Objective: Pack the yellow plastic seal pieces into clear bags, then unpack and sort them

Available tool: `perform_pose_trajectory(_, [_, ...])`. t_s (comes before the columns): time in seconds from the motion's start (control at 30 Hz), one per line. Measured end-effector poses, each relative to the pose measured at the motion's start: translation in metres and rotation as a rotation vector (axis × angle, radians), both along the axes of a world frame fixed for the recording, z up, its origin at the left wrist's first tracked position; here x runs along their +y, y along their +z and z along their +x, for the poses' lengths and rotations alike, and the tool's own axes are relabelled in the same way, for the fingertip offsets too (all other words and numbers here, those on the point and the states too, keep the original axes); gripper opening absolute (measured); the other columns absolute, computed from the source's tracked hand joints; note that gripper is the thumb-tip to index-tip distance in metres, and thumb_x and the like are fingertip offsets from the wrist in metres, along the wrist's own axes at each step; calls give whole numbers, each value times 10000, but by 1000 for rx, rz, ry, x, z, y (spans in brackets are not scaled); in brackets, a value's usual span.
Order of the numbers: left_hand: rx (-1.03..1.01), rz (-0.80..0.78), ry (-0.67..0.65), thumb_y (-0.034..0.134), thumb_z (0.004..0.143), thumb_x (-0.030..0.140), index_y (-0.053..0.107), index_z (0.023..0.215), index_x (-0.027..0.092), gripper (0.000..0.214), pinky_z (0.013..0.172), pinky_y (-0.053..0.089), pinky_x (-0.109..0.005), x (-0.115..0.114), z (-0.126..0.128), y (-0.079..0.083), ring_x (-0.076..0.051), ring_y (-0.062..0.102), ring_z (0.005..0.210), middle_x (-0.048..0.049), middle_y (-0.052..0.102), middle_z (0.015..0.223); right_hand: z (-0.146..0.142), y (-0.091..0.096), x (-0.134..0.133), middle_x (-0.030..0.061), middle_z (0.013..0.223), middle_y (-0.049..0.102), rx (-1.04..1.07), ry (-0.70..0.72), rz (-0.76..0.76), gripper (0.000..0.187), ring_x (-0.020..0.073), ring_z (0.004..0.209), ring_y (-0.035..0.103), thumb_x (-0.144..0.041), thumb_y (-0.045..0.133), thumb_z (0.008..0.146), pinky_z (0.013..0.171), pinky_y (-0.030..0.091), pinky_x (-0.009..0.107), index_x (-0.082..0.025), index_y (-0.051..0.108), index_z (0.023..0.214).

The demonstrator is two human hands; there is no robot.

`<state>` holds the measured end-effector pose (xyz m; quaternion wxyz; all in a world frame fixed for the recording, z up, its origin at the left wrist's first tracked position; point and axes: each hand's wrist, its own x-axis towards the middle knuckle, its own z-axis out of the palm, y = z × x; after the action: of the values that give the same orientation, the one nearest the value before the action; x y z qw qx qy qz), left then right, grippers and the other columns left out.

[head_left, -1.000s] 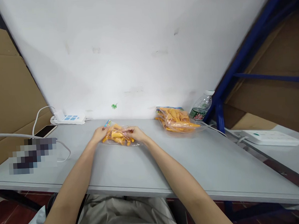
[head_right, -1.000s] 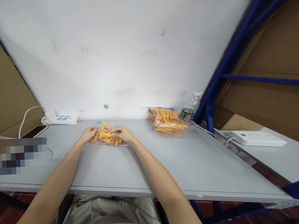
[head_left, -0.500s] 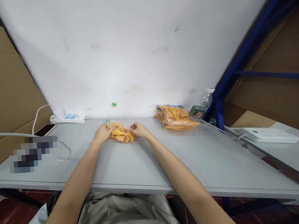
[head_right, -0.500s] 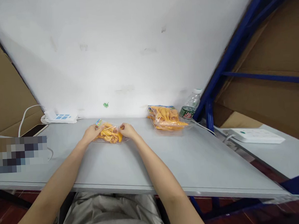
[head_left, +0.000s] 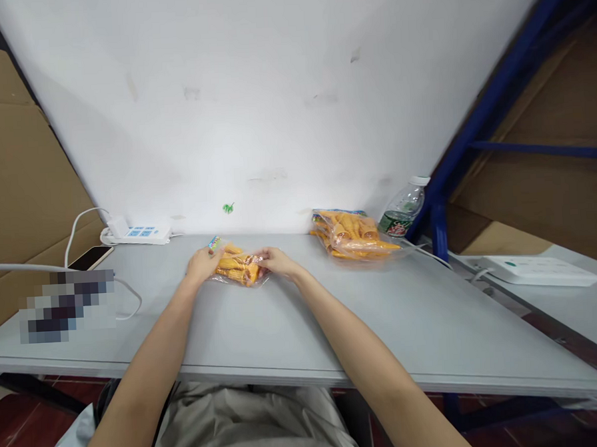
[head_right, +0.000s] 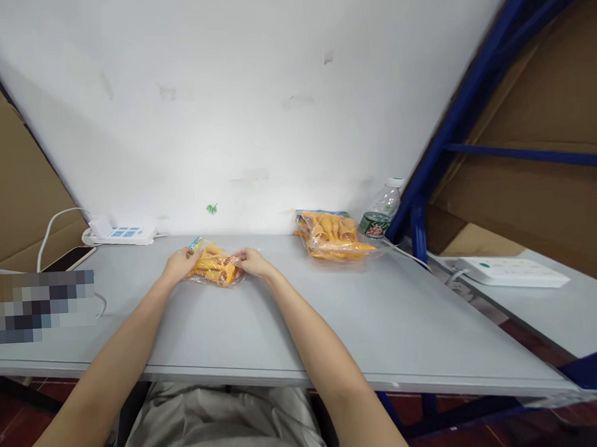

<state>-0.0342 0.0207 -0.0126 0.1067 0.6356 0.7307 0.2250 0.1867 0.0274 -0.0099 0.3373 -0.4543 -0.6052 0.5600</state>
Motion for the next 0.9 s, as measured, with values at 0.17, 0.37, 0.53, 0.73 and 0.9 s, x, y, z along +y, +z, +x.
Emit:
perform_pose_trajectory(0.17, [32,-29,47,416,856,582,640,1119,150,554,825,448,-333,-2,3,2,-307,637,1066,-168,687,1146,-5,-3,0,-60,518,571,-159,-134,137,154,70,359,475,-120,658,785,397,358,190,-183,519,762])
perform_pose_trajectory(0.37, [72,-26,124,393,875,512,646,1110,152,499,820,455,-361,-4,10,4,-322,636,1059,-185,686,1134,2,-3,4,-31,519,567,-306,-48,191,271,80,479,493,-339,693,772,490,359,199,-183,505,655])
perform_pose_trajectory(0.53, [82,-20,172,375,891,475,634,1127,135,488,843,450,-367,-5,9,5,-318,635,1068,-195,675,1148,10,4,1,-28,511,536,-310,240,166,461,81,527,449,-566,750,614,540,330,227,-162,543,531])
perform_pose_trajectory(0.73, [38,-39,164,369,883,491,636,1102,145,489,839,451,-363,-4,5,5,-315,630,1079,-186,677,1144,17,13,-3,-7,601,621,-122,313,72,420,113,631,539,-515,822,511,672,414,261,-163,594,535])
perform_pose_trajectory(0.9, [30,-72,173,376,881,418,633,1097,136,438,848,451,-372,-3,3,8,-319,623,1086,-188,679,1134,23,14,-1,50,739,710,-48,354,10,330,169,781,622,-431,813,519,764,457,298,-162,623,537])
